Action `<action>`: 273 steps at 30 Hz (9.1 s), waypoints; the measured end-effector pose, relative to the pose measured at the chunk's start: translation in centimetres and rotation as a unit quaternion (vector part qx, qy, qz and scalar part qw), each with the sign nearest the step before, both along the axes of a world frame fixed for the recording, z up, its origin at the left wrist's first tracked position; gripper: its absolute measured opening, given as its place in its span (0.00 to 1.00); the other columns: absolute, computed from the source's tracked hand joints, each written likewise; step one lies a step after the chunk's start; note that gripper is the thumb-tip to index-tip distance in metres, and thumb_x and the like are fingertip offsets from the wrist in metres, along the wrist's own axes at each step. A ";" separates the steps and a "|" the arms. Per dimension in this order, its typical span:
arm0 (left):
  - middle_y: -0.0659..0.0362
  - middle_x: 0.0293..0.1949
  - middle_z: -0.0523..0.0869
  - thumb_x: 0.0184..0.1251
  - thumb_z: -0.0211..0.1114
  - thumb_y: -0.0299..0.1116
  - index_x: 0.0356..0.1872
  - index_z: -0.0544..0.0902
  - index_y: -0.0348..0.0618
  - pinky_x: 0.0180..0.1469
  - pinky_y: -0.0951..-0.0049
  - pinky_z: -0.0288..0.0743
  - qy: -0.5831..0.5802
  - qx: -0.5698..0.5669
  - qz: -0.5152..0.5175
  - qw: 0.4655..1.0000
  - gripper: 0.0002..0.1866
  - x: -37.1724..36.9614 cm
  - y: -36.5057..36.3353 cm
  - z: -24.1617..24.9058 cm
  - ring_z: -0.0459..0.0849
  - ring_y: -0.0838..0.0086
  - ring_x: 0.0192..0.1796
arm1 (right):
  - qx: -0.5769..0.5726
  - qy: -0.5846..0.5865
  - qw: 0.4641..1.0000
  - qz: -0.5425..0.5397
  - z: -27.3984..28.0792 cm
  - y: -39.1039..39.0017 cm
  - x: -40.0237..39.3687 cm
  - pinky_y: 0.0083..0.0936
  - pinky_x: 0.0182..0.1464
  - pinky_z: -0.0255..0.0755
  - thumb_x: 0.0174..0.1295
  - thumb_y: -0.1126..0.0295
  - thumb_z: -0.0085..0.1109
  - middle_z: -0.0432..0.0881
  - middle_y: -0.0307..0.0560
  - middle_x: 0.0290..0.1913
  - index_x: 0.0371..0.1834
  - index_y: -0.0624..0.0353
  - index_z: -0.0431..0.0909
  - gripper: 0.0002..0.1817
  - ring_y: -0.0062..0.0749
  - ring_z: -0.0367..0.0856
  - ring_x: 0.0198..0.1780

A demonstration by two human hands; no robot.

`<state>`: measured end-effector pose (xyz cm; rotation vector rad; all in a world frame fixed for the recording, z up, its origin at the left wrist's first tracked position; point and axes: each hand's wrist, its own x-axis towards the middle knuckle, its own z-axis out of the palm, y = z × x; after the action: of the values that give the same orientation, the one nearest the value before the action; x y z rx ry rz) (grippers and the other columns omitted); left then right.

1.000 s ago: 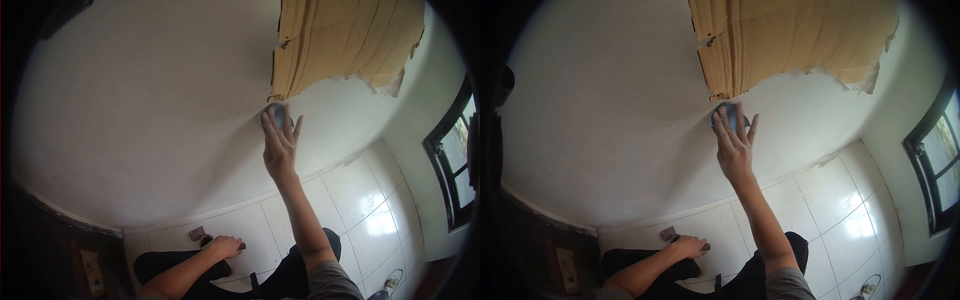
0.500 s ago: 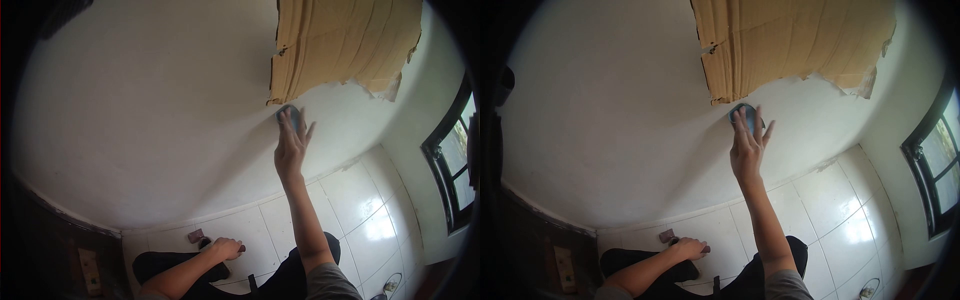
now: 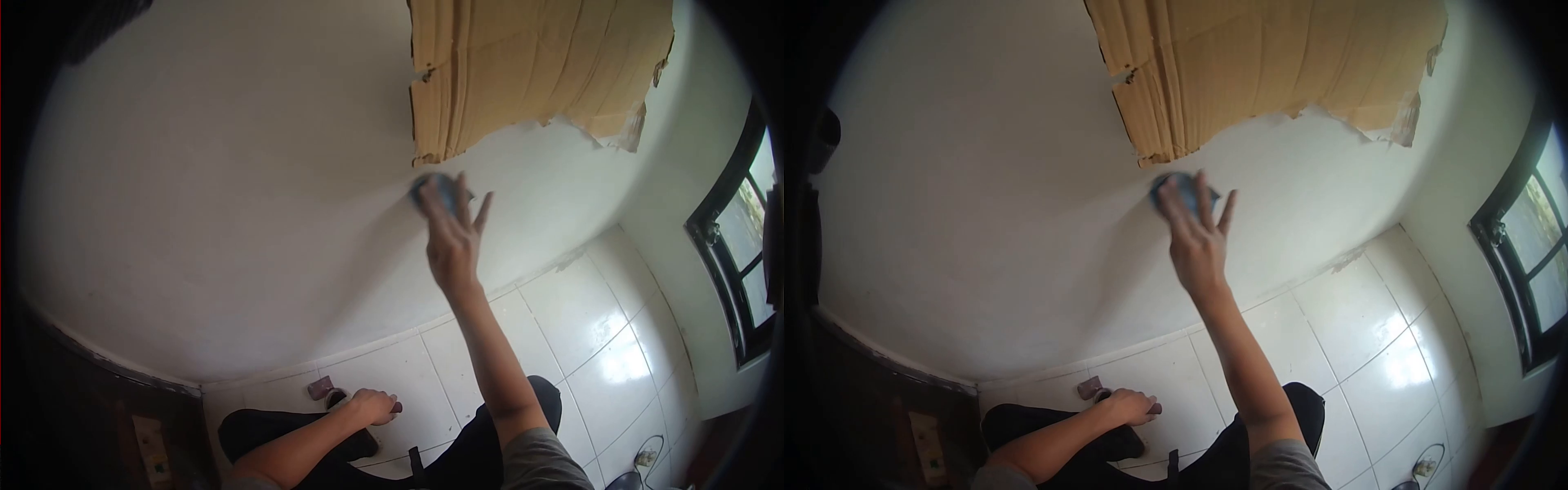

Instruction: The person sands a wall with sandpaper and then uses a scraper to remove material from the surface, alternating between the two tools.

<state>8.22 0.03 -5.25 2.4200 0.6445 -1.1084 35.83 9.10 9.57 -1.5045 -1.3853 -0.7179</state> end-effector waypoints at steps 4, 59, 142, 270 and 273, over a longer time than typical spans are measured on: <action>0.48 0.51 0.90 0.74 0.61 0.49 0.58 0.81 0.44 0.55 0.52 0.83 -0.003 -0.019 0.019 1.000 0.22 -0.1 0.3 0.7 0.89 0.52 0.55 | 0.050 0.065 0.996 0.030 0.2 0.2 0.6 0.67 0.84 0.34 0.69 0.81 0.58 0.79 0.35 0.74 0.72 0.49 0.78 0.28 0.49 0.59 0.84; 0.42 0.50 0.90 0.74 0.62 0.51 0.59 0.80 0.40 0.57 0.50 0.82 0.047 -0.027 0.011 0.998 0.25 -0.1 -0.7 -2.4 0.89 0.47 0.55 | 0.105 0.252 0.954 -0.122 -6.3 0.1 11.0 0.73 0.78 0.50 0.78 0.84 0.41 0.76 0.58 0.74 0.67 0.62 0.77 0.21 0.61 0.60 0.82; 0.40 0.50 0.89 0.78 0.54 0.58 0.62 0.77 0.43 0.57 0.46 0.81 0.062 -0.053 -0.054 0.995 0.28 1.8 -0.7 -2.9 0.88 0.43 0.54 | 0.184 0.094 0.978 -0.040 -6.2 0.2 22.6 0.51 0.82 0.59 0.51 0.98 0.40 0.67 0.66 0.78 0.75 0.72 0.67 0.41 0.59 0.62 0.81; 0.37 0.49 0.89 0.77 0.54 0.58 0.60 0.77 0.39 0.58 0.45 0.80 0.073 -0.078 -0.008 0.994 0.30 -1.4 0.3 -5.3 0.88 0.41 0.55 | -0.226 0.318 0.879 -0.274 -9.1 -2.8 31.1 0.51 0.49 0.83 0.69 0.76 0.51 0.89 0.67 0.40 0.63 0.71 0.77 0.21 0.63 0.89 0.45; 0.36 0.48 0.89 0.77 0.55 0.58 0.61 0.76 0.39 0.58 0.46 0.80 0.064 -0.068 -0.007 0.996 0.30 -1.6 0.7 -5.7 0.87 0.41 0.54 | -0.172 0.294 0.902 -0.266 -9.3 -3.4 31.4 0.53 0.48 0.82 0.69 0.75 0.52 0.88 0.67 0.39 0.67 0.68 0.76 0.23 0.64 0.89 0.44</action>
<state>6.63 0.76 -10.95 2.2560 0.5737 -1.2771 67.21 5.71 0.27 -2.1950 -0.6546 -0.2811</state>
